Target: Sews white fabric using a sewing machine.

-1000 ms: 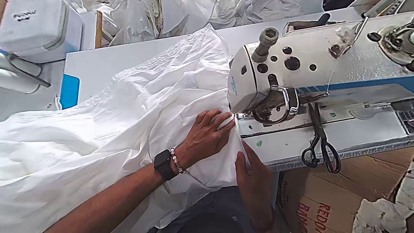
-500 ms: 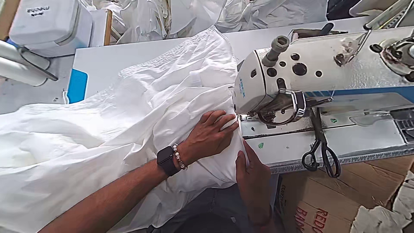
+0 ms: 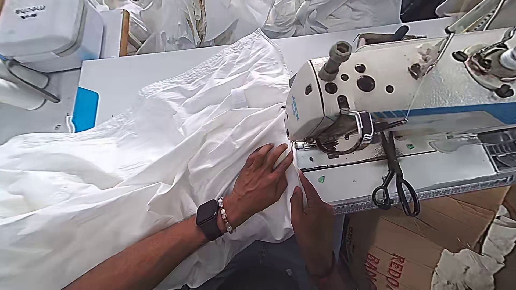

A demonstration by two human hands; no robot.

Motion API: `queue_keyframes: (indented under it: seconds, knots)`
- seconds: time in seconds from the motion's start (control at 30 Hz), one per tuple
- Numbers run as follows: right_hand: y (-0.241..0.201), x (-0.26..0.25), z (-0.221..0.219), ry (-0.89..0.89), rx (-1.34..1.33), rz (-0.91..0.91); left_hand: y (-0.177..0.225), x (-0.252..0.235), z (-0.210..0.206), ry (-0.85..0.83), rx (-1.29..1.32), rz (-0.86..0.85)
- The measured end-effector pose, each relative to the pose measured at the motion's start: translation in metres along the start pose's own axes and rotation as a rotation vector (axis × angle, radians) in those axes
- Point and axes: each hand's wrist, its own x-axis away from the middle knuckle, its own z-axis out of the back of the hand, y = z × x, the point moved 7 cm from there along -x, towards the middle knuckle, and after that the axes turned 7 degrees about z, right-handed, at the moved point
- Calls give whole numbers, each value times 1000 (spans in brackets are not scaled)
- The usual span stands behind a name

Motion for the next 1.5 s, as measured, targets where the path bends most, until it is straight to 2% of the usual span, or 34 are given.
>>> queue_keyframes:
  seconds: [0.2,0.27,0.37,0.53,0.6,0.7,1.03,1.33,1.4,1.5]
  knots:
    - [-1,-1,1,-8,-36,3,-11,-16,10,48,34,-190]
    - [-1,-5,-1,4,-32,3,-2,-10,10,69,-32,-143]
    - [1,-9,-3,-5,-8,2,4,1,2,-16,-5,-9]
    - [1,-9,-4,-11,-33,-4,-10,-14,8,32,35,-187]
    - [1,-9,-6,-25,-19,-6,-4,-8,6,21,-21,-124]
    - [-3,-4,-2,-62,21,13,-4,0,1,-37,30,-14]
    - [-26,1,27,-67,196,57,-21,-23,12,35,104,-278]
    - [-42,-44,28,-174,326,156,-28,-48,20,102,120,-559]
    - [-34,-61,20,-144,321,145,-23,-44,21,51,135,-476]
    - [3,-81,-4,-176,363,66,-17,-21,11,-108,250,-74]
